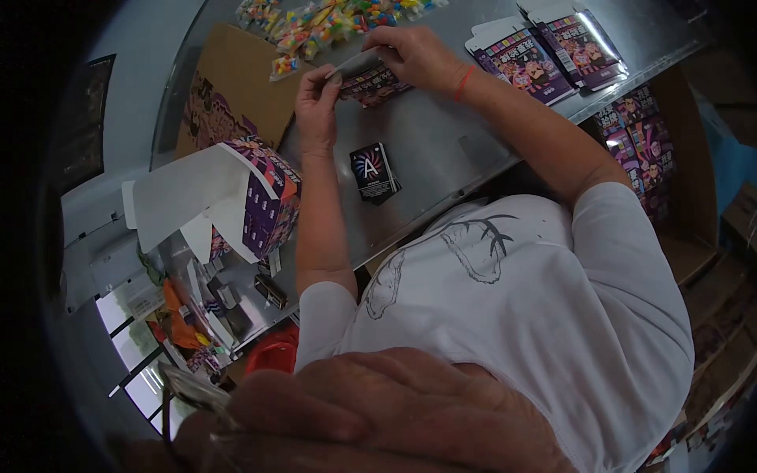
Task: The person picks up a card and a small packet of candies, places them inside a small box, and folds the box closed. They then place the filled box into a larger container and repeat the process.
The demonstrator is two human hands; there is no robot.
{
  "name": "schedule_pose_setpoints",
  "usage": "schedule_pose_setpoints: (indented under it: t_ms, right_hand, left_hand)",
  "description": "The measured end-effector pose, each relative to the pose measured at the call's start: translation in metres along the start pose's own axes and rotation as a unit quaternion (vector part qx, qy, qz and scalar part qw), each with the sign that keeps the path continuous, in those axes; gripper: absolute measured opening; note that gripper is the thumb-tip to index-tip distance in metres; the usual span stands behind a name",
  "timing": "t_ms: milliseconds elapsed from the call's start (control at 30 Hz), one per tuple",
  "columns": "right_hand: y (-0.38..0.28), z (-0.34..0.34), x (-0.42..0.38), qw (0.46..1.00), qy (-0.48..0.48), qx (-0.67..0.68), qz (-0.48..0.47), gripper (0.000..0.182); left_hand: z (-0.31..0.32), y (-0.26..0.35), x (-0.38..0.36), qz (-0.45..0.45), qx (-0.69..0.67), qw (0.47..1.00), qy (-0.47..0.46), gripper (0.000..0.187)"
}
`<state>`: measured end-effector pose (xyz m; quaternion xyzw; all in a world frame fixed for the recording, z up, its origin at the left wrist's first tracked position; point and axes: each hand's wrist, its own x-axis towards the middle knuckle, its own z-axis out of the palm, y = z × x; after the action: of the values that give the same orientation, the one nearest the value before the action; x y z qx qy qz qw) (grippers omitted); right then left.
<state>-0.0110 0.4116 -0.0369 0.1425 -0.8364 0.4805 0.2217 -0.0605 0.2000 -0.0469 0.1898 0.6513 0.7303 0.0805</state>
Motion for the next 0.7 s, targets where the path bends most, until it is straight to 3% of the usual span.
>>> schedule_pose_setpoints:
  t_ms: [100, 200, 433, 633, 700]
  right_hand:
    - [0.004, 0.000, -0.002, 0.998, 0.021, 0.042, -0.039, 0.013]
    - [-0.003, -0.010, -0.004, 0.999, -0.029, 0.027, -0.012, 0.015]
    - [0.000, -0.007, -0.005, 0.999, -0.021, 0.024, -0.022, 0.016]
    - [0.008, -0.007, -0.005, 0.988, -0.006, -0.067, -0.139, 0.016]
    - [0.017, -0.004, -0.006, 0.968, -0.011, -0.131, -0.213, 0.016]
  left_hand:
    - [-0.001, -0.002, -0.002, 0.033, 0.025, 0.999, -0.002, 0.015]
    - [-0.002, 0.005, -0.002, 0.027, 0.039, 0.999, -0.027, 0.015]
    - [-0.001, 0.009, -0.005, 0.065, 0.115, 0.991, -0.027, 0.012]
    - [-0.002, 0.005, -0.003, 0.167, 0.237, 0.957, -0.030, 0.011]
    - [-0.001, 0.003, -0.003, 0.244, 0.305, 0.920, -0.033, 0.014]
